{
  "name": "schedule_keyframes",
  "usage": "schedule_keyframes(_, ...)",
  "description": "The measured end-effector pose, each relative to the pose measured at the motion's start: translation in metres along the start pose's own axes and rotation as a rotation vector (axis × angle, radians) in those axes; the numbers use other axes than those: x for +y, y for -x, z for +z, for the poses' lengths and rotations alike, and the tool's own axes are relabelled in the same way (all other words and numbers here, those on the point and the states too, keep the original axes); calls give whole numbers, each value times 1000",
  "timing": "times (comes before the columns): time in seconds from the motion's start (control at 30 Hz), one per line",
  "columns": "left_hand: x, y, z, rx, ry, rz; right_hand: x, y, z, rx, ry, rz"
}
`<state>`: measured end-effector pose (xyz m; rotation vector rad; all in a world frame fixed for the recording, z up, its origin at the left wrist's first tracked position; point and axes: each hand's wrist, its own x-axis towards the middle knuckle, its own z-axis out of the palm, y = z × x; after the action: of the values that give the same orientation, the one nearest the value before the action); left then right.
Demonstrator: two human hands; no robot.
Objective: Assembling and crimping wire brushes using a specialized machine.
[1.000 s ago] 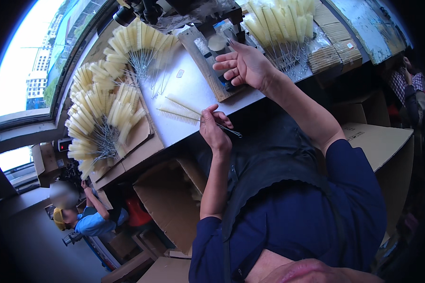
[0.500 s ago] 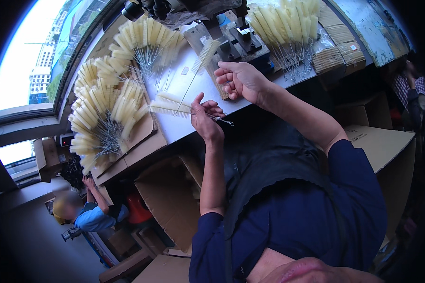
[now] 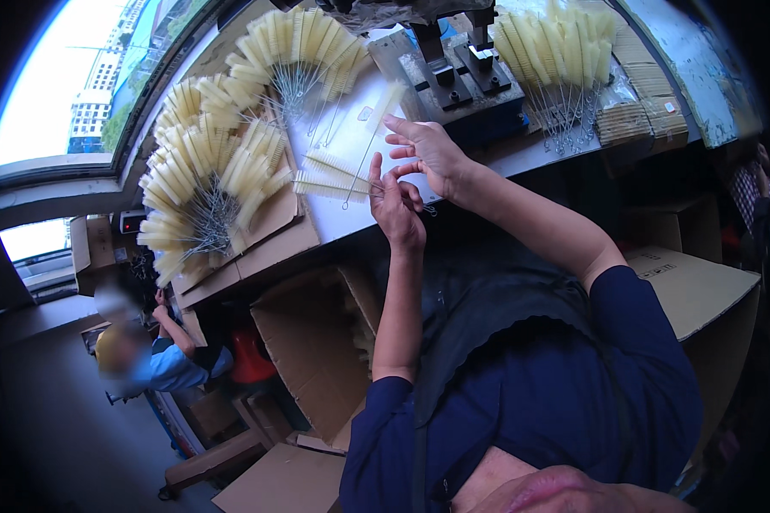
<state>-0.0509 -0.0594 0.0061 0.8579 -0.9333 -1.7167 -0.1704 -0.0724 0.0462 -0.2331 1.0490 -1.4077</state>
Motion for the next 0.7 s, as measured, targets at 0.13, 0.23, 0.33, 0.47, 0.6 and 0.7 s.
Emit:
schedule_keyframes(0.13, -10, -4, -21, 36, -36, 7, 6, -39, 14, 2, 37, 30)
schedule_keyframes(0.23, -12, 0, -32, 43, -29, -26, 20, -63, 18, 4, 60, 76)
schedule_keyframes(0.33, -12, 1, -47, 91, -9, -29, 34, -69, 21, 67, 134, 117)
schedule_keyframes(0.47, -11, 7, -65, 205, -85, -69, 50, -71, 33, 121, 346, -12)
schedule_keyframes(0.6, -5, 21, -64, 210, -174, -93, 43, -92, 37, 312, 1229, -574)
schedule_keyframes(0.7, -6, 30, -66, 209, -164, -96, 19, -101, 55, 185, 1508, -296)
